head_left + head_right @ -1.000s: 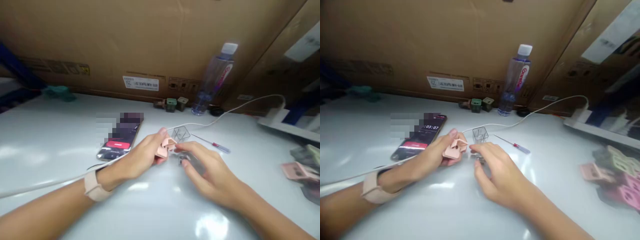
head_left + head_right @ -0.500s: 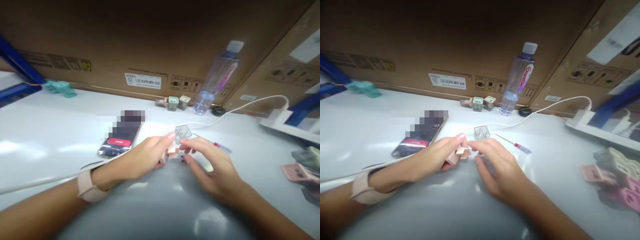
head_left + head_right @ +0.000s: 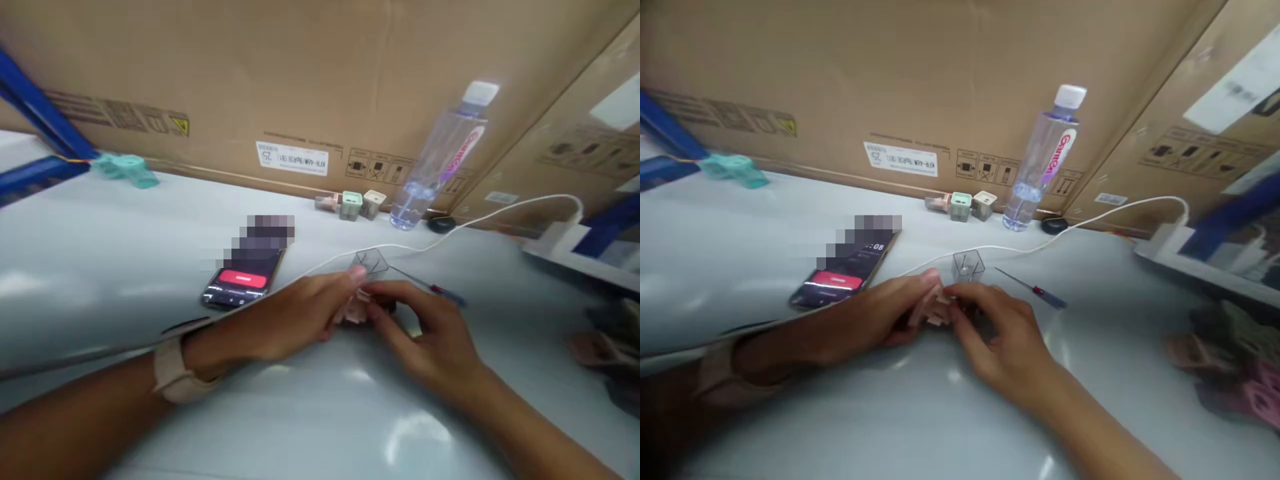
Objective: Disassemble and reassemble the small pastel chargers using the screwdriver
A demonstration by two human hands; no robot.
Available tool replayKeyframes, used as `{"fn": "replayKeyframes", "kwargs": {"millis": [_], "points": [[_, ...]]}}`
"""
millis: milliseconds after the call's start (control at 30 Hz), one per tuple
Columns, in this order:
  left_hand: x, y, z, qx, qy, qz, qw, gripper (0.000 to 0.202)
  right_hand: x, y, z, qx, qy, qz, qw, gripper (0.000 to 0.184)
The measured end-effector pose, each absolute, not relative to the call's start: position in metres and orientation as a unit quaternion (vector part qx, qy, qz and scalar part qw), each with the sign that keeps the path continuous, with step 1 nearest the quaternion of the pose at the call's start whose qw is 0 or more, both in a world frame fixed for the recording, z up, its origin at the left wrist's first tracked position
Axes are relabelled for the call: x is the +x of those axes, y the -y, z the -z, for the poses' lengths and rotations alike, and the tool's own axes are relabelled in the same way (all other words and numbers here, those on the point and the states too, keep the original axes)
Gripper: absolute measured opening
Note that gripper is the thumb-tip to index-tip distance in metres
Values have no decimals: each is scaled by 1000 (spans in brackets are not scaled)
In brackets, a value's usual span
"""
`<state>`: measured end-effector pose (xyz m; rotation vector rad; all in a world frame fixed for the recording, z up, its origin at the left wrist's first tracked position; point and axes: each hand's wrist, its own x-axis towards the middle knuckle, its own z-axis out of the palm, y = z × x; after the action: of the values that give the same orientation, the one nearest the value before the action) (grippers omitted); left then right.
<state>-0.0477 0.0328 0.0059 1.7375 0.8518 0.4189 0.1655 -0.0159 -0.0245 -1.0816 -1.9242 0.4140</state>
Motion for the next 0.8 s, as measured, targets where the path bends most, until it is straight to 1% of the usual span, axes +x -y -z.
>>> {"fn": "replayKeyframes", "kwargs": {"millis": [67, 167, 200, 267, 300, 367, 467, 533, 567, 633, 733, 800], "points": [[-50, -32, -6, 725, -358, -179, 561, 54, 167, 15, 26, -472, 729, -196, 455, 20], [-50, -30, -2, 710, -339, -218, 578, 37, 168, 14, 26, -502, 678, -249, 476, 5], [-50, -29, 0, 710, -338, -228, 574, 39, 168, 13, 26, -508, 662, -267, 481, 3], [-49, -27, 3, 714, -342, -247, 558, 49, 168, 13, 24, -517, 632, -311, 486, 5], [-48, -26, 4, 717, -345, -253, 550, 50, 168, 13, 23, -518, 622, -333, 484, 8], [-48, -25, 5, 721, -343, -269, 538, 47, 167, 14, 20, -522, 619, -348, 473, 12], [-48, -26, 4, 731, -339, -289, 516, 36, 169, 15, 15, -517, 669, -304, 439, 11], [-48, -29, 3, 744, -342, -291, 494, 31, 170, 16, 13, -498, 729, -262, 390, 8], [-48, -30, 2, 754, -349, -284, 479, 31, 172, 17, 13, -484, 758, -248, 361, 6], [-48, -33, 1, 777, -367, -264, 438, 35, 175, 17, 12, -459, 802, -218, 313, 8], [-49, -36, 1, 815, -379, -238, 367, 38, 183, 14, 10, -463, 828, -160, 271, 14], [-50, -37, 3, 839, -369, -225, 329, 37, 190, 10, 8, -481, 828, -133, 256, 16]]}}
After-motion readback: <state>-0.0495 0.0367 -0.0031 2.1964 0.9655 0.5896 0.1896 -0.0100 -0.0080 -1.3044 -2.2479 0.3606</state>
